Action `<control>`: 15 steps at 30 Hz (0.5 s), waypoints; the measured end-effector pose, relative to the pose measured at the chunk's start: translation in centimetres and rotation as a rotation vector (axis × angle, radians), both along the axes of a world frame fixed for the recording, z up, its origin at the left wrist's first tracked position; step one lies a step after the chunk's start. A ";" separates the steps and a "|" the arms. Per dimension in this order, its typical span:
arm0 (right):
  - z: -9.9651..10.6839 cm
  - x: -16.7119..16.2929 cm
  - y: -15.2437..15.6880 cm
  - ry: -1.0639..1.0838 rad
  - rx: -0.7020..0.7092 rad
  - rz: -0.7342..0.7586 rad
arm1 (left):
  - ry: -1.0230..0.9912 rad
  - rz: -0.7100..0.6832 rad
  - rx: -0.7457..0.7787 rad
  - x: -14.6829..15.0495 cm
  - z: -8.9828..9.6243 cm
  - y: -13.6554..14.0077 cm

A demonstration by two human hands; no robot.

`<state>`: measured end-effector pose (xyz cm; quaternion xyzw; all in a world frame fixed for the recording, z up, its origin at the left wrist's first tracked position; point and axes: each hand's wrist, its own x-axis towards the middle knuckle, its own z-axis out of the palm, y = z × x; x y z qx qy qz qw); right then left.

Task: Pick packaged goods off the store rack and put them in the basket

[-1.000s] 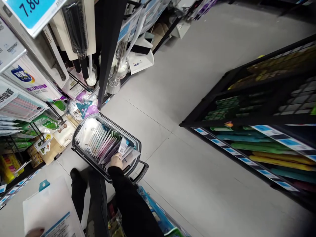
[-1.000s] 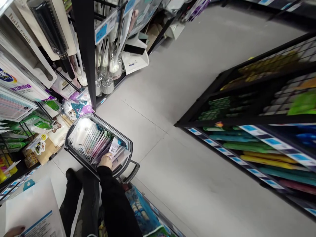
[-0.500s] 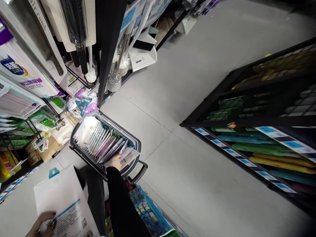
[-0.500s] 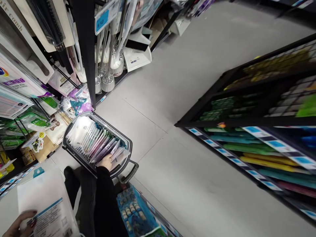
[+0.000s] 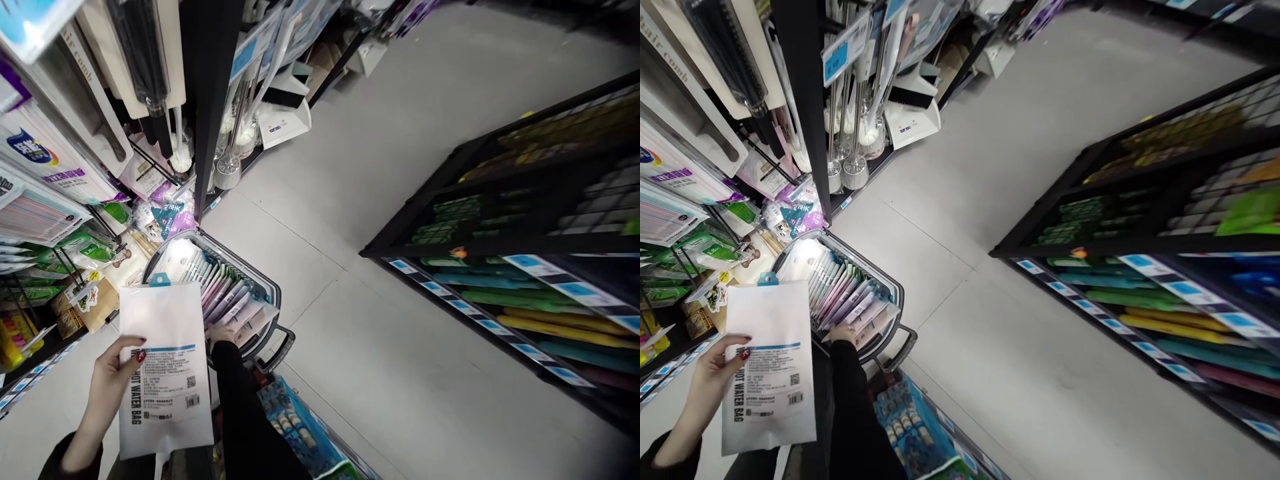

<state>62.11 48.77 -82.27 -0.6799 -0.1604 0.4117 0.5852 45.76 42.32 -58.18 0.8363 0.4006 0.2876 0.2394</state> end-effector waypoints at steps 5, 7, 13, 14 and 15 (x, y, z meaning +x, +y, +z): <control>4.8 -0.7 -11.5 0.181 0.746 0.237 | -0.170 -0.081 -0.099 0.3 -0.2 0.5; 7.0 -1.5 -15.4 0.194 1.011 0.300 | -0.210 -0.102 -0.134 0.9 -0.6 0.0; 12.2 -3.9 -20.1 -0.357 0.706 -0.088 | 0.099 -0.099 0.185 2.7 -1.6 -5.2; 12.9 -4.9 -20.2 -0.530 0.640 -0.174 | 0.108 -0.140 0.098 2.8 -1.9 -6.3; 13.7 -6.2 -20.3 -0.710 0.582 -0.265 | 0.068 -0.178 -0.060 2.8 -2.1 -7.3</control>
